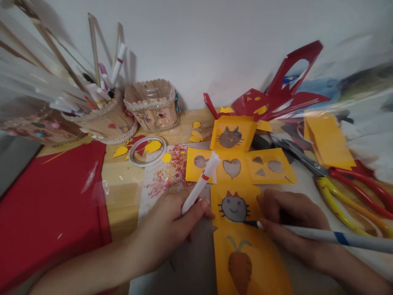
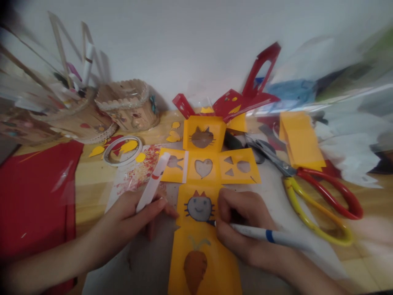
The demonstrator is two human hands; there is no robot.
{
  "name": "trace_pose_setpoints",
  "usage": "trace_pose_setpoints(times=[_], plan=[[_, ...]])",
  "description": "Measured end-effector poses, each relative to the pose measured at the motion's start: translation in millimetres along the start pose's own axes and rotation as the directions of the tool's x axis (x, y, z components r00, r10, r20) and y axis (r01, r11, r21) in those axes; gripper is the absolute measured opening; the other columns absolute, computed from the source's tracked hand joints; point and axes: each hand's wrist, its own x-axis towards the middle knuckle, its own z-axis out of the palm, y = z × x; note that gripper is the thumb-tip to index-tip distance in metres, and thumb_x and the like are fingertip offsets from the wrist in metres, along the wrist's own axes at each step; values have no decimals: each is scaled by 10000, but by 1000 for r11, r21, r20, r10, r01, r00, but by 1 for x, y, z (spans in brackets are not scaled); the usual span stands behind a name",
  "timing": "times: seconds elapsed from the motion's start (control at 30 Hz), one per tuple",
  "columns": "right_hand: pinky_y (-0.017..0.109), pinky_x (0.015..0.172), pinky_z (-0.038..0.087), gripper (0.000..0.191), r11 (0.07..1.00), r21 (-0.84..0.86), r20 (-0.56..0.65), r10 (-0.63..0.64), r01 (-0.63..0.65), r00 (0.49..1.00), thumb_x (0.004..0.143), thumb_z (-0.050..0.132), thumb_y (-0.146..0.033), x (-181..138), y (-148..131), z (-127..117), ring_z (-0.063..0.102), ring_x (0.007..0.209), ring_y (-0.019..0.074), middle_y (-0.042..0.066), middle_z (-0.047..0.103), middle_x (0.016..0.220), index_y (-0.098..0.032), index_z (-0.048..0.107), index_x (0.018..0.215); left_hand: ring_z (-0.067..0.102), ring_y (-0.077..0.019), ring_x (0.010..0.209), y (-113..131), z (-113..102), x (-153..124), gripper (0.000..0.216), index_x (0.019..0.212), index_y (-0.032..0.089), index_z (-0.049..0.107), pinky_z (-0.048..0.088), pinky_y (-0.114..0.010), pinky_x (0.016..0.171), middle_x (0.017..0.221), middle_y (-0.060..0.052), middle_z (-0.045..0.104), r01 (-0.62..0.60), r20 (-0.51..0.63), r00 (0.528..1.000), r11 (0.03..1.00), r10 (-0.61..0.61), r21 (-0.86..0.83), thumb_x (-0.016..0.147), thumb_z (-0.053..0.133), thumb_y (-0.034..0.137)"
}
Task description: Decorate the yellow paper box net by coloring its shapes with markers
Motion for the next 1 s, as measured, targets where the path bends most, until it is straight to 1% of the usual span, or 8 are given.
trace_pose_setpoints(times=[0.27,0.57,0.63,0.7,0.77,0.83,0.9,1.0], plan=[[242,410,220,266,998,19,-35,-55,55,998,780,469,-172,-2,9,-5,277,456,100,-75,315,512,-227,283,598,506,-100,474,-2,1,2,386,817,187,662,359,-192,461,505,35,501,-3,-11,1000,1000,3,1,874,376,439],[248,424,221,263,995,81,-23,-60,61,998,729,506,-136,-2,9,-4,299,473,101,-68,330,522,-218,308,577,495,-98,451,-4,3,2,385,808,160,672,342,-189,444,481,28,501,-6,-45,999,999,4,-32,864,395,422],[248,429,221,270,985,166,-82,-37,50,996,723,538,-136,-1,9,-4,307,479,100,-66,349,526,-214,330,571,496,-94,441,-4,3,2,384,799,148,667,342,-187,442,475,25,506,-37,-50,998,998,35,-49,868,396,411],[249,445,236,251,936,340,-261,1,91,965,729,559,-156,1,7,-5,321,496,104,-65,367,533,-216,366,580,500,-92,435,-4,2,3,383,786,135,655,347,-187,443,479,19,521,-95,-41,995,993,93,-74,870,398,407],[251,459,243,228,858,482,-463,73,181,883,727,577,-182,4,4,-8,320,501,107,-66,365,520,-219,403,585,509,-94,423,-5,1,4,373,785,126,626,355,-192,433,518,3,565,-145,-16,989,980,144,-133,859,418,428],[250,446,217,233,830,508,-587,137,231,798,716,615,-203,7,1,-13,290,474,101,-71,347,492,-219,431,574,511,-96,392,-5,-3,5,361,805,128,576,354,-200,402,603,-26,626,-164,-10,986,961,166,-223,822,471,472],[248,432,195,233,847,476,-652,158,238,742,703,662,-216,9,-2,-19,275,455,95,-75,348,483,-222,461,586,450,-76,348,-2,-8,5,379,823,127,558,304,-188,365,578,-22,622,-194,-86,980,946,178,-259,797,506,501],[240,431,225,180,857,450,-648,119,252,752,686,701,-253,6,-6,-27,329,468,100,-65,411,508,-229,526,654,316,-36,350,10,-15,-2,369,825,121,578,189,-167,352,500,37,527,-271,-265,942,933,207,-235,762,579,485]])
